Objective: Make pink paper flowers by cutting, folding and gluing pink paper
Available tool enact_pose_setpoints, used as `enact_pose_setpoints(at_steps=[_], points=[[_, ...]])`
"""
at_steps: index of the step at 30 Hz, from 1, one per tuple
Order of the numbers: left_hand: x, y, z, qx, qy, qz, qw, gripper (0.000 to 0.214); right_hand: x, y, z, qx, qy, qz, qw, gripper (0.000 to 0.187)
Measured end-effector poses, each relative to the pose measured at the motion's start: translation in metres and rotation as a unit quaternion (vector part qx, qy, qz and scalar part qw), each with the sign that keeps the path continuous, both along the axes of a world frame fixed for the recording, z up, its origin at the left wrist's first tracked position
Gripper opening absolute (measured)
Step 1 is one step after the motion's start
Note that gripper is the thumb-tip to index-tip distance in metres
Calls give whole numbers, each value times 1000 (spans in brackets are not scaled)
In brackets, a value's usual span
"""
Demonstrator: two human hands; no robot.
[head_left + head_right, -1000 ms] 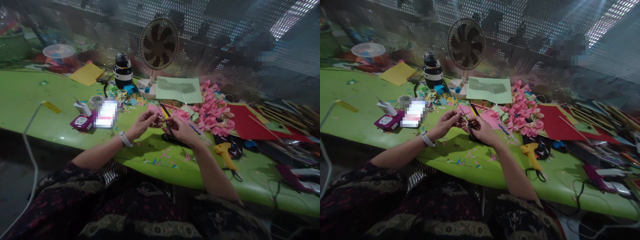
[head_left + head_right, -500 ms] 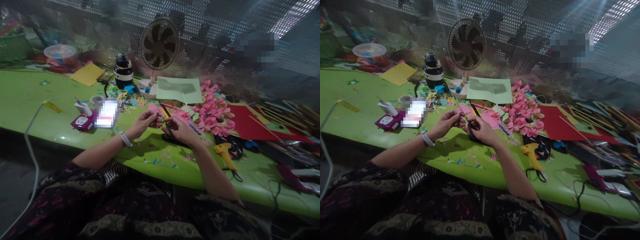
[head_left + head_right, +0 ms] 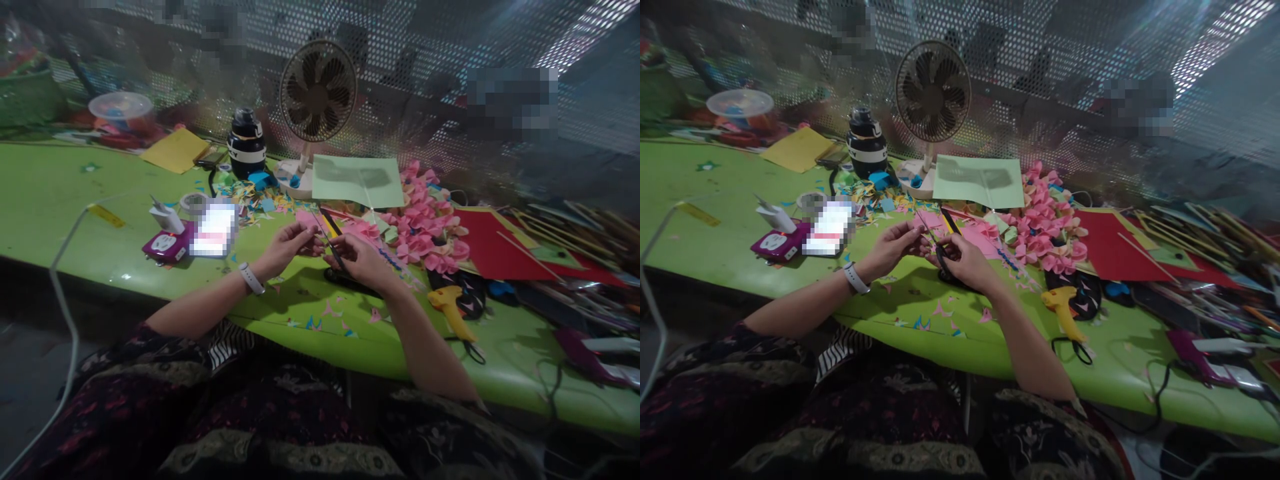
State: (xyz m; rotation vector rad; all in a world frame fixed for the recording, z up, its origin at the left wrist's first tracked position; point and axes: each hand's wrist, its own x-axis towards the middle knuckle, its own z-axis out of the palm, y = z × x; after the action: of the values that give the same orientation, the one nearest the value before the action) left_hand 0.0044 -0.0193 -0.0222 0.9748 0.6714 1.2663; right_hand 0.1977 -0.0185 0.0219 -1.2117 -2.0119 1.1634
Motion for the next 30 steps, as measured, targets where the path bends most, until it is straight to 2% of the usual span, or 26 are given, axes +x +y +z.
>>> enact_pose_setpoints(at_steps=[11, 17, 24, 30], points=[[-1, 3, -3, -5, 6, 16, 1000, 53, 1, 1, -3, 22, -6, 3, 1000, 51], [-2, 4, -3, -1, 22, 31, 999, 49, 3, 2, -8, 26, -5, 8, 1000, 48], [-3, 4, -4, 18, 41, 1, 999, 51, 2, 3, -8, 19, -3, 1, 1000, 51], [-3, 5, -6, 5, 53, 10, 999, 45, 6, 5, -9, 40, -3, 12, 999, 46]])
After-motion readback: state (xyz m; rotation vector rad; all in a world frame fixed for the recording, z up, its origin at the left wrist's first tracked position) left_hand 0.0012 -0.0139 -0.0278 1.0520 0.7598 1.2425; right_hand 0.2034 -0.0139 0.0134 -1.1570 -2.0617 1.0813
